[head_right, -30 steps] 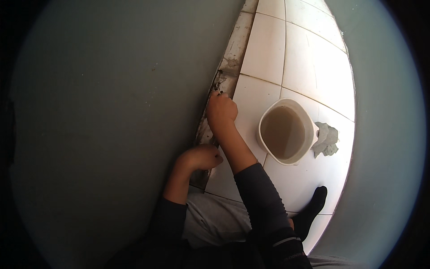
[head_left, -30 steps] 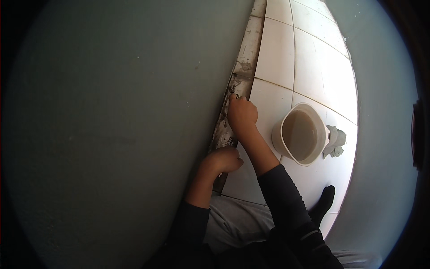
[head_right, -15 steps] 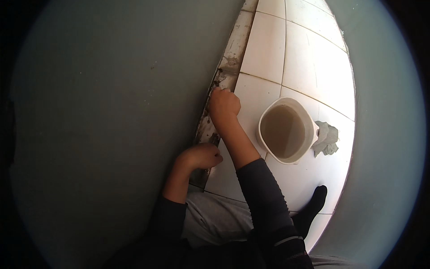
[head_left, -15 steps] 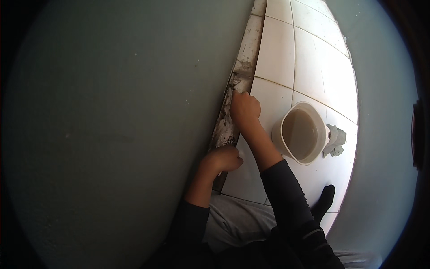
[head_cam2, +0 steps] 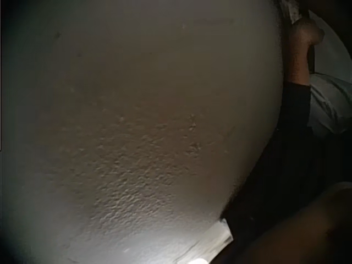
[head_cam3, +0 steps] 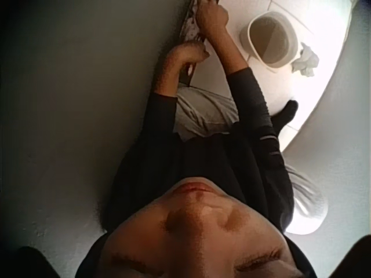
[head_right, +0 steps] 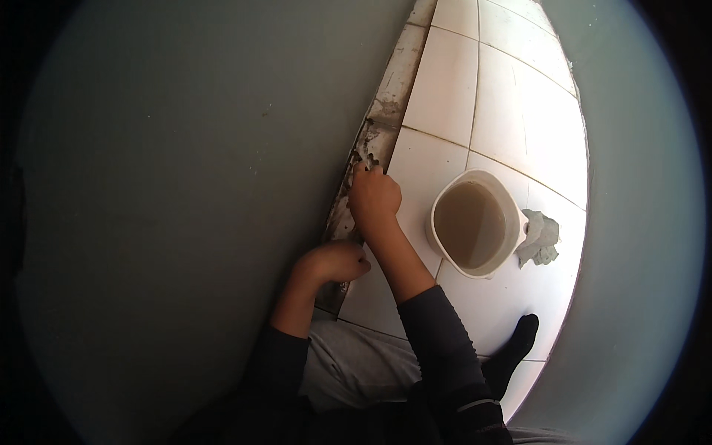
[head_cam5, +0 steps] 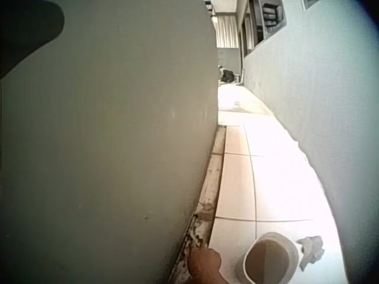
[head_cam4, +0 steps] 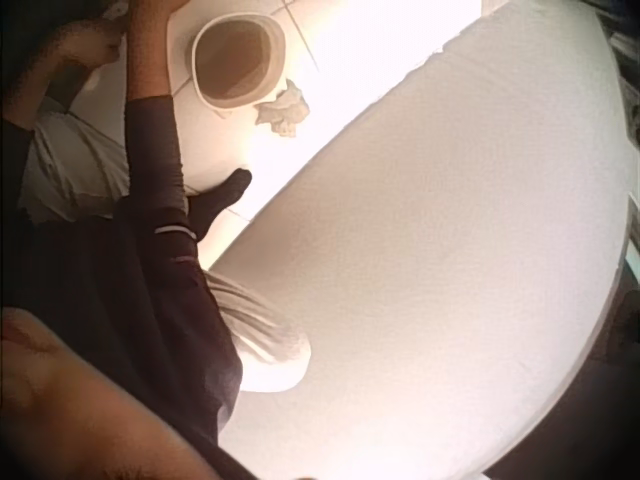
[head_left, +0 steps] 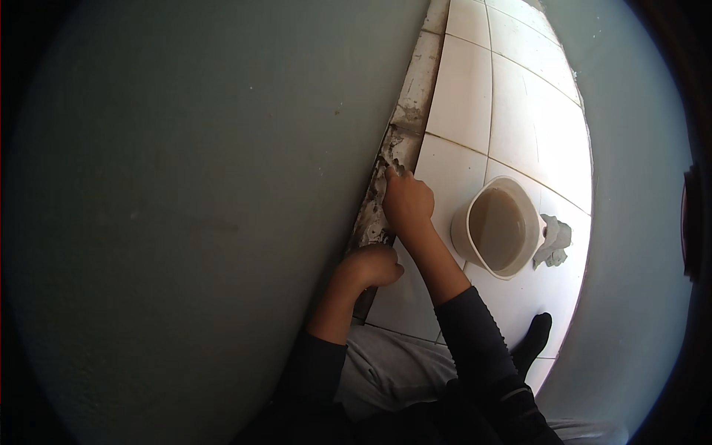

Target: The person uses a scraper to apply and smooth material into a gap at the base of a wall, occasionally dipping the tool into a bucket of water and using a cloth to wipe the surface.

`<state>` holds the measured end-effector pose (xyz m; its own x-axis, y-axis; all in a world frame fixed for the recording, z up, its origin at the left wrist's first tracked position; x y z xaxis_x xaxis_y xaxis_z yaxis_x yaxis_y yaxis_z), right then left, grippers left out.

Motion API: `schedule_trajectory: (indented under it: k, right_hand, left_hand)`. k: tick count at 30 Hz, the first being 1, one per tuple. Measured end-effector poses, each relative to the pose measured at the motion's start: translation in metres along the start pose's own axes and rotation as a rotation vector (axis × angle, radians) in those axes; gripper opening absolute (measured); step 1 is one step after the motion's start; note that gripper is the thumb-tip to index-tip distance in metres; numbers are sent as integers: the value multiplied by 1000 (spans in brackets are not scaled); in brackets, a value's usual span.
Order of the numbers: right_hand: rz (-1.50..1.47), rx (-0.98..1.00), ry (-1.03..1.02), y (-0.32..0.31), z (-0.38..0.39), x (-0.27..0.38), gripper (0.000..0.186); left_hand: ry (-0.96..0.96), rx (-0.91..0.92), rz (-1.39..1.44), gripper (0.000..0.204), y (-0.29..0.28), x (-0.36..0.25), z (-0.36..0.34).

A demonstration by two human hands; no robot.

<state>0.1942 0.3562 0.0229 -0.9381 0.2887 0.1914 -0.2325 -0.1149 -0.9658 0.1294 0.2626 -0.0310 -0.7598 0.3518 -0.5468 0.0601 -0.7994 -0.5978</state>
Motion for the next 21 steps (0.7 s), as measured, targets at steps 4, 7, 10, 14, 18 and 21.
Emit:
schedule_trajectory:
  k: [4, 7, 10, 14, 18, 21]
  right_hand:
    - [42, -11, -10, -2, -14, -9, 21]
    - [25, -14, -22, 1, -5, 1, 21]
    - [31, 3, -25, -5, -8, 2, 23]
    - [1, -18, 47, 9, -1, 3, 25]
    - [8, -14, 15, 3, -12, -8, 27]
    - [50, -25, -39, 0, -17, 1, 24]
  left_hand:
    - [-1, 74, 24, 30, 4, -7, -3]
    - [-28, 75, -5, 30, -1, -3, 4]
    - [-25, 55, -21, 29, 0, -2, 3]
    - [-31, 70, 25, 29, 0, -2, 3]
    - [-4, 51, -17, 30, 0, -6, 2]
    - [-8, 51, -4, 31, 2, -3, 1]
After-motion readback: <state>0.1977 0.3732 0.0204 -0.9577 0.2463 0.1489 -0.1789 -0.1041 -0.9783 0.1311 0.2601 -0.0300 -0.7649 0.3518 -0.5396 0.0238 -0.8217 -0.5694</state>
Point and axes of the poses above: each hand's wrist, its own z-axis away from the middle knuckle, its own y-axis out of the palm, x = y × z, the point moved 10 cm from there along -z, towards the middle knuckle, and after that the axes turned 1 degree about y, right-handed, at the moved point
